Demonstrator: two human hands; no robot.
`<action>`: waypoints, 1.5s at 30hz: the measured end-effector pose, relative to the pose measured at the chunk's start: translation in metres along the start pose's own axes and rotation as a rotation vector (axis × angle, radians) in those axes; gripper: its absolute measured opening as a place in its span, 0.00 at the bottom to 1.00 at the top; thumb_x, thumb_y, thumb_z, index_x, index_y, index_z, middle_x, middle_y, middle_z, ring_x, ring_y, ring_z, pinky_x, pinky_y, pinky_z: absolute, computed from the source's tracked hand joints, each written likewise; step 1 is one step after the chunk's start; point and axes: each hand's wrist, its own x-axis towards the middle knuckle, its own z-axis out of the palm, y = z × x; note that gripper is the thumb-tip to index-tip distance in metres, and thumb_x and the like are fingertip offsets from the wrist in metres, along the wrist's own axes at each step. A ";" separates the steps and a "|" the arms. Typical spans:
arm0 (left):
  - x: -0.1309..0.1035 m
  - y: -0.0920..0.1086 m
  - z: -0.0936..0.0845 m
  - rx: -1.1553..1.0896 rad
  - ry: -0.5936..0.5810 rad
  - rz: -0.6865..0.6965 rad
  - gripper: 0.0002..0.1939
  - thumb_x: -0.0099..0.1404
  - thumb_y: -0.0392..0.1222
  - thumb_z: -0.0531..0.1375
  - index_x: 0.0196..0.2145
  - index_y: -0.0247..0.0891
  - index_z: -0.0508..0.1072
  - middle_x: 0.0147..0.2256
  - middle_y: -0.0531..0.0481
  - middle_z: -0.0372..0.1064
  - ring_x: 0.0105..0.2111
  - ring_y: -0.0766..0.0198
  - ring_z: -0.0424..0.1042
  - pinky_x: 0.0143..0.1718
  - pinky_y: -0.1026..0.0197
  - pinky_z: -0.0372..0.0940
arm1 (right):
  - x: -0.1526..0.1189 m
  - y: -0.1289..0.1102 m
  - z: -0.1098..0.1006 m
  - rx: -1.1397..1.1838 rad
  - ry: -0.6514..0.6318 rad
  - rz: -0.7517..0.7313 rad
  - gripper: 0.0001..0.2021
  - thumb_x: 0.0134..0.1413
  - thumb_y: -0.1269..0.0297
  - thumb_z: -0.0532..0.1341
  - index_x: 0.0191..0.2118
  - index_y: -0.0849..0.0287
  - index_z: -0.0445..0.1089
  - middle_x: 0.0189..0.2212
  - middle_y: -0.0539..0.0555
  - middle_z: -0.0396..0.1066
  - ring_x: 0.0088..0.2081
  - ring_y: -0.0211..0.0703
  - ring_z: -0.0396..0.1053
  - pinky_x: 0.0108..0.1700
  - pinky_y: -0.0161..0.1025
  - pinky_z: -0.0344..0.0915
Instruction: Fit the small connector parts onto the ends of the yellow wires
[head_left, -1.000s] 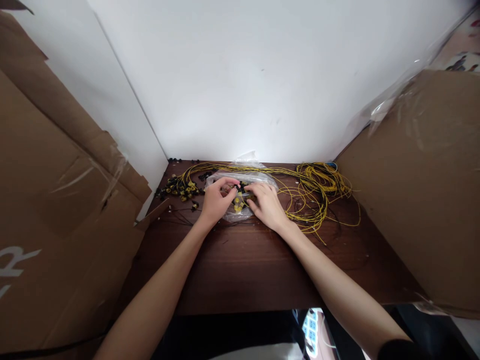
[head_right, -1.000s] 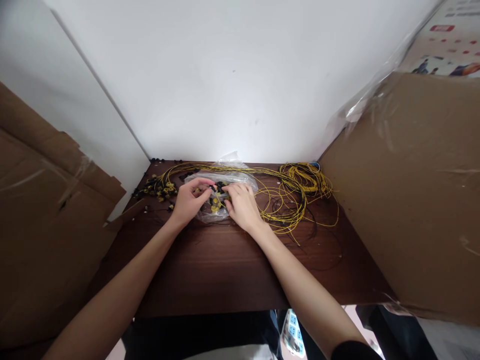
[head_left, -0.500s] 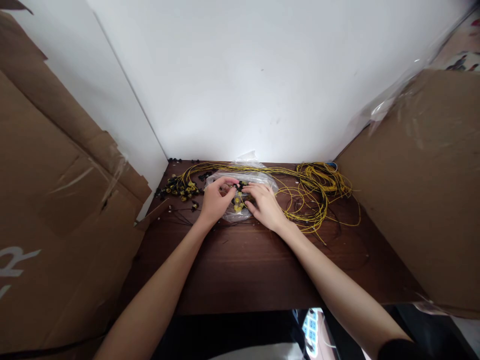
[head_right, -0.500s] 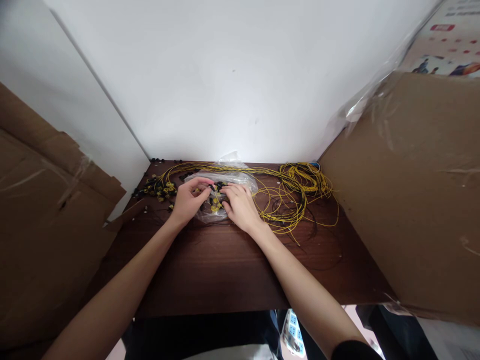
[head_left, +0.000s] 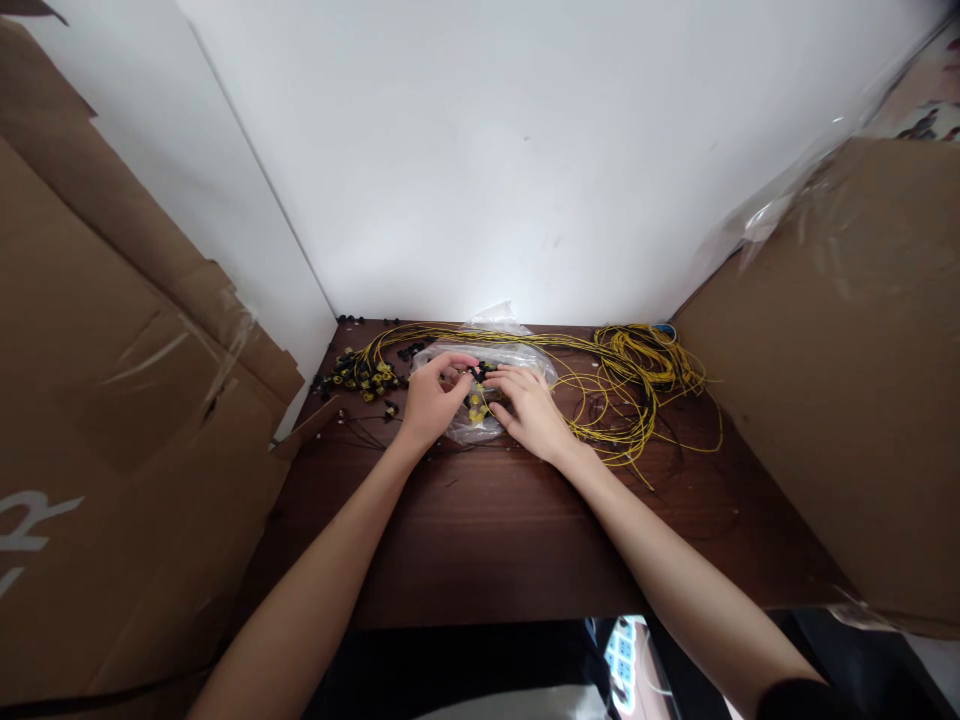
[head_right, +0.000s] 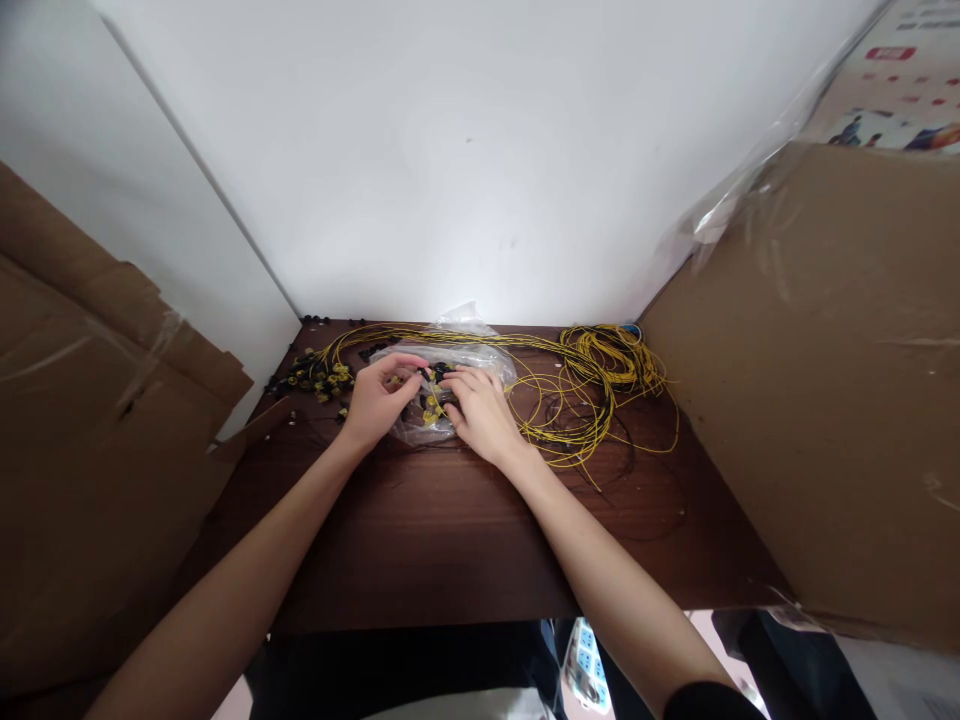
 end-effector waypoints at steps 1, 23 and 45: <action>0.000 0.000 0.000 -0.002 -0.002 -0.001 0.09 0.54 0.36 0.58 0.34 0.34 0.74 0.32 0.48 0.71 0.26 0.69 0.67 0.26 0.68 0.64 | 0.000 0.000 0.000 0.000 0.000 -0.001 0.15 0.53 0.71 0.56 0.47 0.59 0.67 0.49 0.57 0.69 0.56 0.51 0.59 0.56 0.52 0.52; 0.000 0.000 0.000 0.009 -0.008 0.013 0.09 0.55 0.37 0.58 0.35 0.35 0.74 0.32 0.48 0.72 0.26 0.69 0.67 0.26 0.68 0.64 | 0.000 0.000 0.000 0.025 -0.013 0.002 0.15 0.52 0.71 0.57 0.46 0.57 0.68 0.49 0.57 0.68 0.56 0.51 0.58 0.55 0.55 0.53; -0.001 0.003 0.000 0.071 -0.028 0.044 0.09 0.56 0.37 0.57 0.35 0.35 0.74 0.30 0.49 0.71 0.26 0.68 0.66 0.24 0.68 0.63 | -0.001 0.003 0.003 -0.019 -0.021 -0.020 0.10 0.54 0.70 0.56 0.39 0.55 0.72 0.49 0.55 0.68 0.56 0.50 0.59 0.55 0.53 0.54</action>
